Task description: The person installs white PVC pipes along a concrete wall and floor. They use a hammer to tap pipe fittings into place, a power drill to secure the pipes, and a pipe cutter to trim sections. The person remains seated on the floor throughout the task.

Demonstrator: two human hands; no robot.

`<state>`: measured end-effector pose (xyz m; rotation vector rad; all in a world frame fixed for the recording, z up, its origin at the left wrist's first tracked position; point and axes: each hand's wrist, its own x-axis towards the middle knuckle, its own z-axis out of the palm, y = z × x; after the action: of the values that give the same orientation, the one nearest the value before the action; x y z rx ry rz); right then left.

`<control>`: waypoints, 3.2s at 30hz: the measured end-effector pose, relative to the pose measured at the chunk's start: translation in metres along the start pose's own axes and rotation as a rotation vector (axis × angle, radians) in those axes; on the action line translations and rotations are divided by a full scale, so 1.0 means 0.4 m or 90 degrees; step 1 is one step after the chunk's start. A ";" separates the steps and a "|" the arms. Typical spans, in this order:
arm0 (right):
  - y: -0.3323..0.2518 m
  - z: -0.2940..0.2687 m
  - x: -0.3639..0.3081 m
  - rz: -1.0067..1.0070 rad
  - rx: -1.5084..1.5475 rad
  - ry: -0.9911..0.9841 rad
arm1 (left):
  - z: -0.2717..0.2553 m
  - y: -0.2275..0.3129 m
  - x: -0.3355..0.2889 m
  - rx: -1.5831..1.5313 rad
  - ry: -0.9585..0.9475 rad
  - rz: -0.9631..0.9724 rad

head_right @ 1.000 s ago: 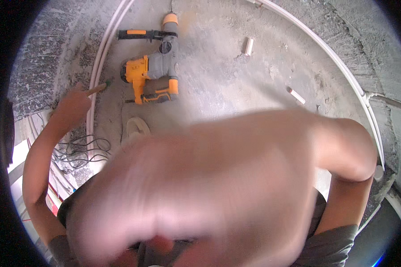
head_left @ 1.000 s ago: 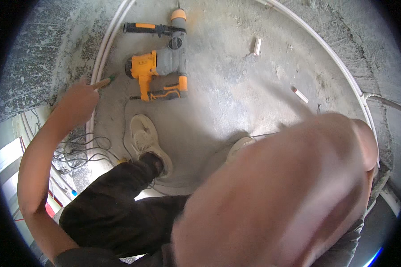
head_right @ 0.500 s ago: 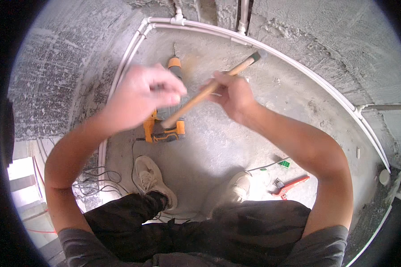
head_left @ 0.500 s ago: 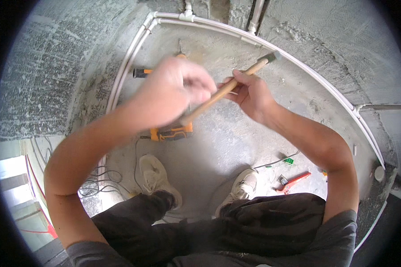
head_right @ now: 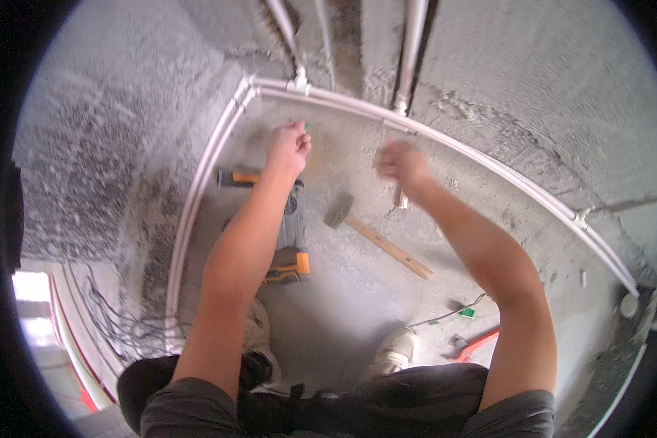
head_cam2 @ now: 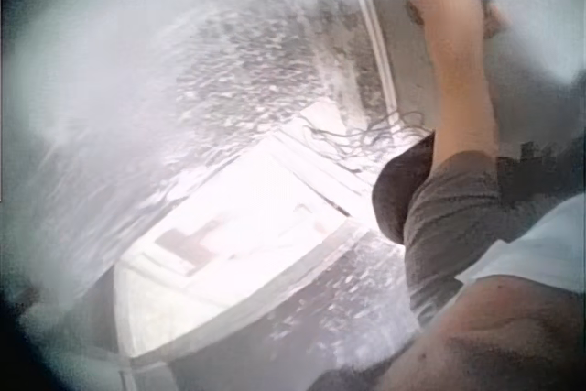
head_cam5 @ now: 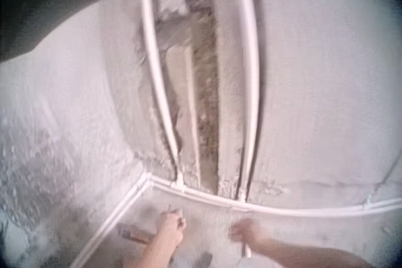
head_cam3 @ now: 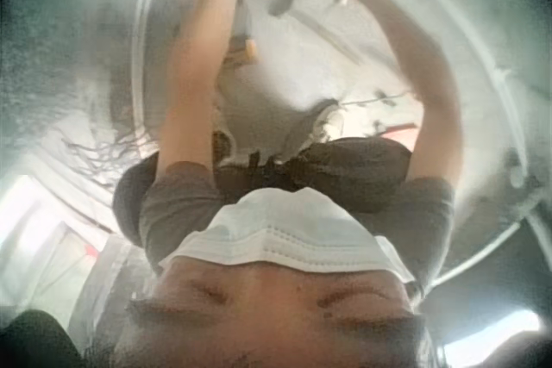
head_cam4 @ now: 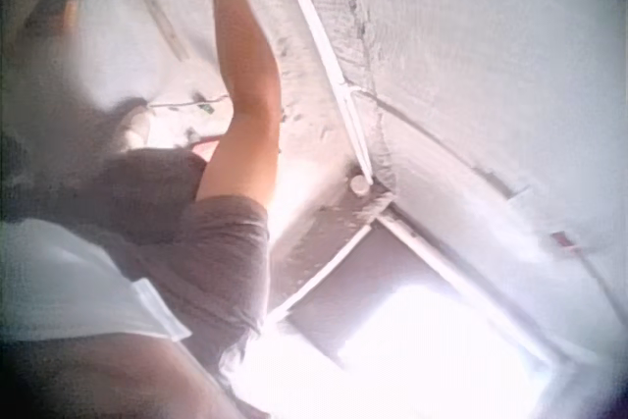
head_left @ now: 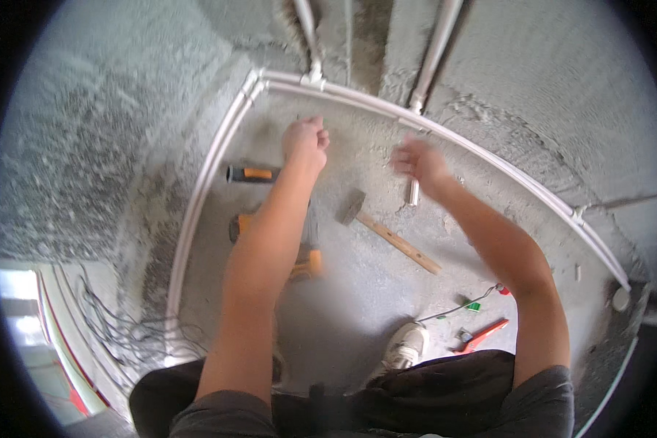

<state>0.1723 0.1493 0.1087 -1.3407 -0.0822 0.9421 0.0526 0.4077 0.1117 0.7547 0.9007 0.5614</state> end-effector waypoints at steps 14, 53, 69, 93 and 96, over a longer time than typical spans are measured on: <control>-0.079 -0.031 0.024 -0.111 0.376 0.064 | 0.081 -0.014 0.060 -0.080 0.001 0.192; -0.130 -0.097 0.037 -0.127 0.277 -0.103 | 0.157 -0.111 0.184 0.038 -0.022 0.525; -0.128 -0.102 0.041 -0.127 0.254 -0.083 | 0.135 -0.121 0.229 0.078 -0.057 0.524; -0.127 -0.118 0.037 -0.123 0.263 -0.060 | 0.135 -0.102 0.229 0.068 -0.075 0.447; -0.122 -0.110 0.044 -0.122 0.262 -0.048 | 0.121 -0.102 0.221 0.140 -0.059 0.493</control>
<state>0.2337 0.1289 0.1296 -0.9011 -0.0693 0.7947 0.1439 0.4289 0.0566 1.3309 0.5640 1.1047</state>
